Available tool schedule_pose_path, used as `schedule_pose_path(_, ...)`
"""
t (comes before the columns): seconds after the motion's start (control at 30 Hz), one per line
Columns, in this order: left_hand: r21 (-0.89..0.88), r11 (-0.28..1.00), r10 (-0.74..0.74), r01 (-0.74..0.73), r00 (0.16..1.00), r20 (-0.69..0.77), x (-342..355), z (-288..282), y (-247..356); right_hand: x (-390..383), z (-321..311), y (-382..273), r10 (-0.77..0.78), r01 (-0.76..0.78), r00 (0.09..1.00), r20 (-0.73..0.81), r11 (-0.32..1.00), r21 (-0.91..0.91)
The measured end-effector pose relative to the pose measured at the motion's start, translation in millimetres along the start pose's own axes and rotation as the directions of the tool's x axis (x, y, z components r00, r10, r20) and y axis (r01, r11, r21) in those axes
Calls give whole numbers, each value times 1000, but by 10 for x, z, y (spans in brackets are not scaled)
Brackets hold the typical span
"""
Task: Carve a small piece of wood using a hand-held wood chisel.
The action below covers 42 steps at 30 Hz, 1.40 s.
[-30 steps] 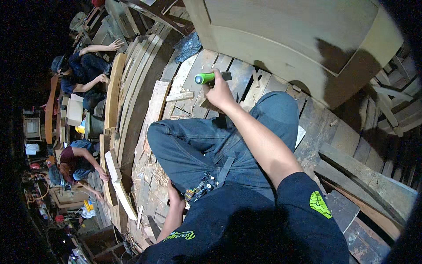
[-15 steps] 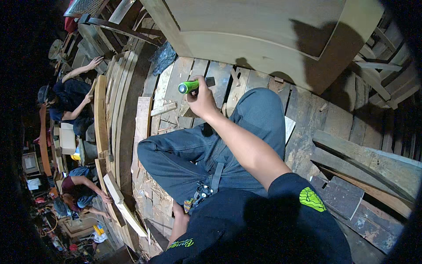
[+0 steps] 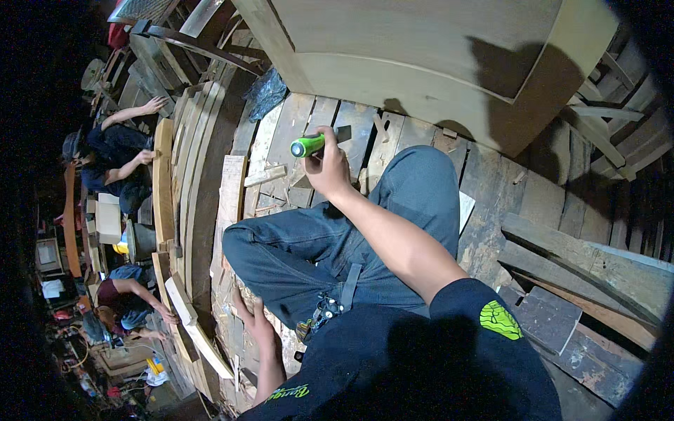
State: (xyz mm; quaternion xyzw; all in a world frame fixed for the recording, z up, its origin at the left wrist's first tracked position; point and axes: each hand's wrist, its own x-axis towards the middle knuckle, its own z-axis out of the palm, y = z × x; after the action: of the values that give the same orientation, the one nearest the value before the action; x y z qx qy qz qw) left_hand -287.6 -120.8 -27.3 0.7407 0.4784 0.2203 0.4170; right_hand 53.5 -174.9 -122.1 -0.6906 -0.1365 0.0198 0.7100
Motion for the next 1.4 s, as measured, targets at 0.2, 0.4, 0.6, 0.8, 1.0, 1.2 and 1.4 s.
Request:
schedule_pose_path(0.2,-68,899,422,-433,816,396,574,891,1009,-139,-78,-184,-228,226,974,-8,969,-102)
schedule_pose_path(0.4,-71,732,650,-677,663,372,850,1552,1550,-431,-104,-186,34,-14,974,222,996,-91)
schedule_pose_path(0.6,-7,747,629,-665,703,332,1029,1466,1393,-541,-212,-312,-55,86,979,198,984,-153)
schedule_pose_path(0.8,-523,837,225,-160,972,63,1195,930,1182,-524,-264,-372,-99,141,977,188,964,-226)
schedule_pose_path(1.0,-807,399,-130,436,898,421,823,252,660,-434,-225,-222,-114,116,993,23,964,-241)
schedule_pose_path(1.2,-759,438,60,482,826,560,401,195,476,-400,-175,-158,-5,-5,991,131,997,75)
schedule_pose_path(1.4,-707,468,78,530,772,631,298,365,816,-400,-171,-170,42,-49,967,249,999,23)
